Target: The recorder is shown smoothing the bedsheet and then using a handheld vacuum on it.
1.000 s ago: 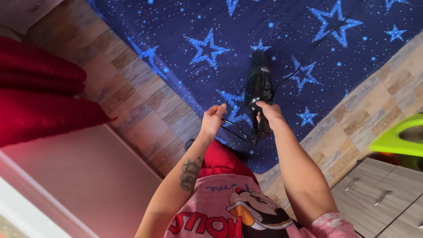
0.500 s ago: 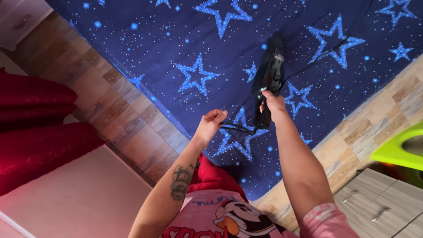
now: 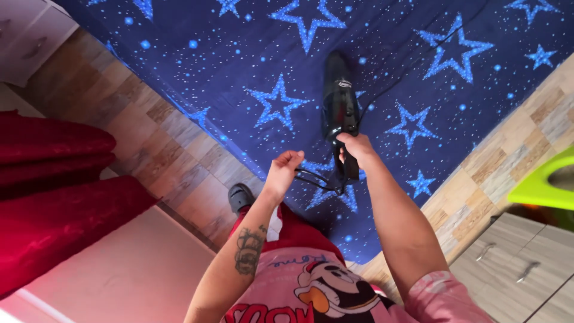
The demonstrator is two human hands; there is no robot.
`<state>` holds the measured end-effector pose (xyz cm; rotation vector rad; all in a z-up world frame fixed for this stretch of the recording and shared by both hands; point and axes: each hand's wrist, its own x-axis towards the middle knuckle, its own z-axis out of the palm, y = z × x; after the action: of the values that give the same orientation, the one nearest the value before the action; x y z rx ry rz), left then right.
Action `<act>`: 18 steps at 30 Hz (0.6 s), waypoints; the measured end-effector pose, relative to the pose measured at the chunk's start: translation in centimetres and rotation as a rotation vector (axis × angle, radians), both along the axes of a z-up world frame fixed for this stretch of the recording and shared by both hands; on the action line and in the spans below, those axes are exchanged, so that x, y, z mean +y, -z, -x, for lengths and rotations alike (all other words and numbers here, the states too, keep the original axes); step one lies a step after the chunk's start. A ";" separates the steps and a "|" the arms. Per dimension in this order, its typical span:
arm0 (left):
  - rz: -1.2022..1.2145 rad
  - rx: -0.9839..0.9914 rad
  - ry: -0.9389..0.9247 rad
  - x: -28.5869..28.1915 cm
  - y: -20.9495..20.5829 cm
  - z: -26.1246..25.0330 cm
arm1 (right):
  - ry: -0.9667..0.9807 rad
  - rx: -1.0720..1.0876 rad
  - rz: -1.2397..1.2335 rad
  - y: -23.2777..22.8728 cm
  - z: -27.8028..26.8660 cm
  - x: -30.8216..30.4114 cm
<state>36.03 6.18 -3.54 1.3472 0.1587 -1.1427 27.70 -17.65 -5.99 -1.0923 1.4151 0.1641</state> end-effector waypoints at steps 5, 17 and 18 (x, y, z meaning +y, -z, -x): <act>-0.024 -0.065 0.175 3.6 -3.3 -4.1 | 0.008 -0.029 -0.021 -1.3 -0.5 5.3; 0.229 0.028 0.266 3.9 -2.9 -10.5 | 0.211 0.015 0.055 2.1 -4.6 2.7; 0.225 0.028 0.256 3.6 -2.8 -11.1 | 0.201 0.016 0.050 2.3 -5.3 1.7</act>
<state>47.13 9.80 -0.69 1.1741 -0.1233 -1.3514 32.96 -15.96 -8.34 -0.9839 1.5406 -0.0079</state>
